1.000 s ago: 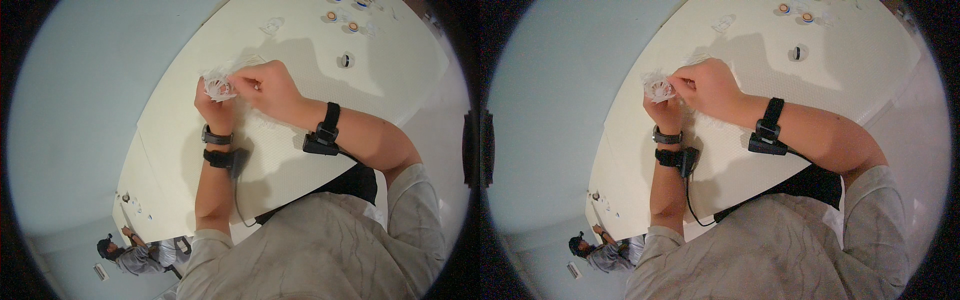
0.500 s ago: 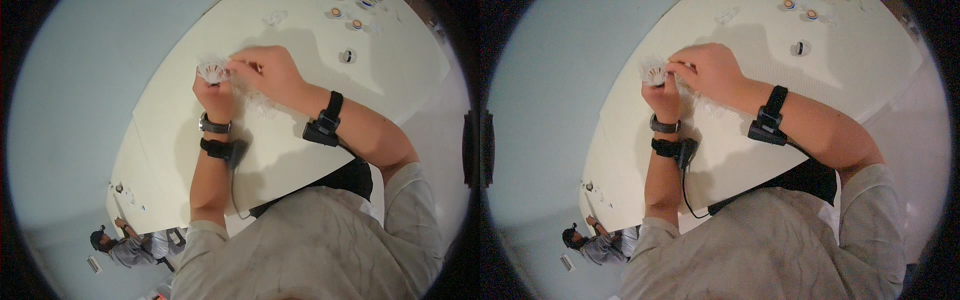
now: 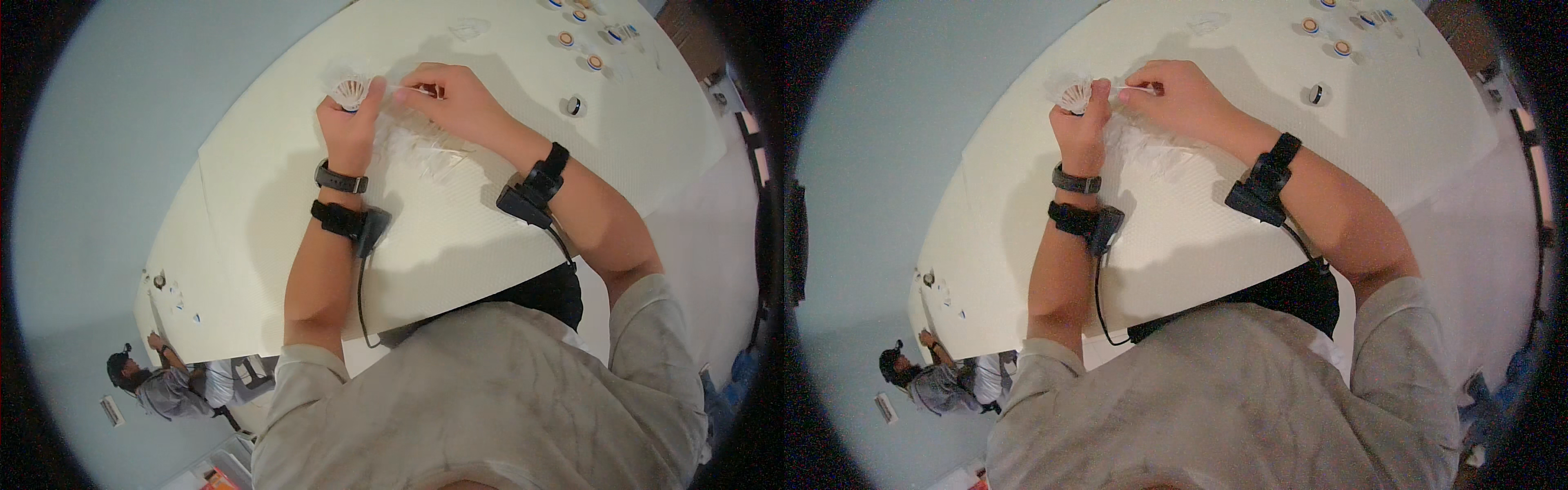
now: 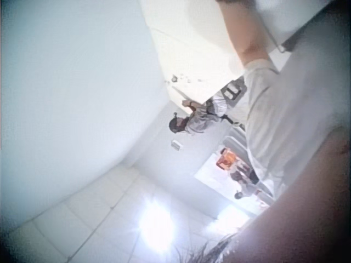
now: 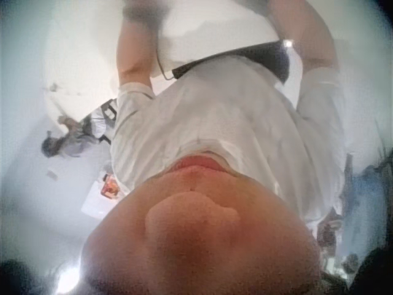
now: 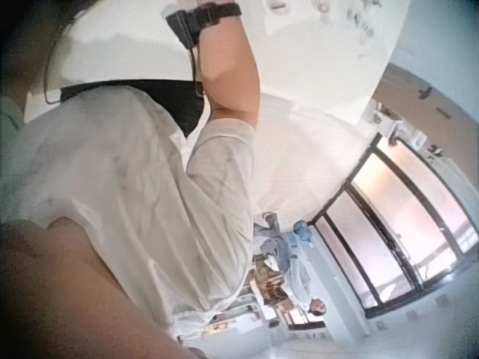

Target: The person picks up individual feathers by hand and inserts them into the base of a shuttlecock, then places a small blue cap onto the tip of another shuttlecock.

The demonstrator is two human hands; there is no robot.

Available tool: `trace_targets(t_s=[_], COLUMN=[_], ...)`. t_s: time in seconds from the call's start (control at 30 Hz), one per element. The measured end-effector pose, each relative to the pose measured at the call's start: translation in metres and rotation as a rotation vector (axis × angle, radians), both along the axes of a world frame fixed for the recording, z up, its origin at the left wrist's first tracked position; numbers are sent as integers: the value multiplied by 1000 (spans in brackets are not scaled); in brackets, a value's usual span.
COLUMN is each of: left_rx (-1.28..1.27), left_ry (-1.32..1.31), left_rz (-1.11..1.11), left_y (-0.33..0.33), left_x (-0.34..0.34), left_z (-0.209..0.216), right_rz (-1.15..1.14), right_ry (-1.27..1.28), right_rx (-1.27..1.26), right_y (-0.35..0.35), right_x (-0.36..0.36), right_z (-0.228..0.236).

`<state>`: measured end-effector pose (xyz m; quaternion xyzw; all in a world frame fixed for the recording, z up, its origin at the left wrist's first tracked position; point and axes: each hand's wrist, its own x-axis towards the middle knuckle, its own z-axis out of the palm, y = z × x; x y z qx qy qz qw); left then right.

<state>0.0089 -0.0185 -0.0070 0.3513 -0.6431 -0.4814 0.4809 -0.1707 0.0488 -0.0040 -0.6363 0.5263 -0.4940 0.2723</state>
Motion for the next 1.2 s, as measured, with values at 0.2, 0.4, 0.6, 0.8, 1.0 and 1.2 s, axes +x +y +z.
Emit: trace_targets(t_s=[0.2,0.4,0.6,0.8,1.0,1.2], left_rx=[15,-97,-68,-181,-74,-40], left_ry=[21,-199,-124,-93,9,-32], left_rz=[-5,63,66,40,1,-90], left_y=[5,0,5,6,10,11], left_x=[-5,-7,0,-5,-10,-4], left_z=[1,-13,-11,-17,-15,-12], right_rz=[-44,-50,-82,-58,-93,-19], right_ry=[-49,-286,-43,7,-155,-433], right_rx=[-61,-46,-130,-200,7,-36], right_y=[1,-12,-3,-9,8,2], right_x=[-6,-2,2,-4,-9,-7], right_z=[-1,-31,-11,-22,-10,-14])
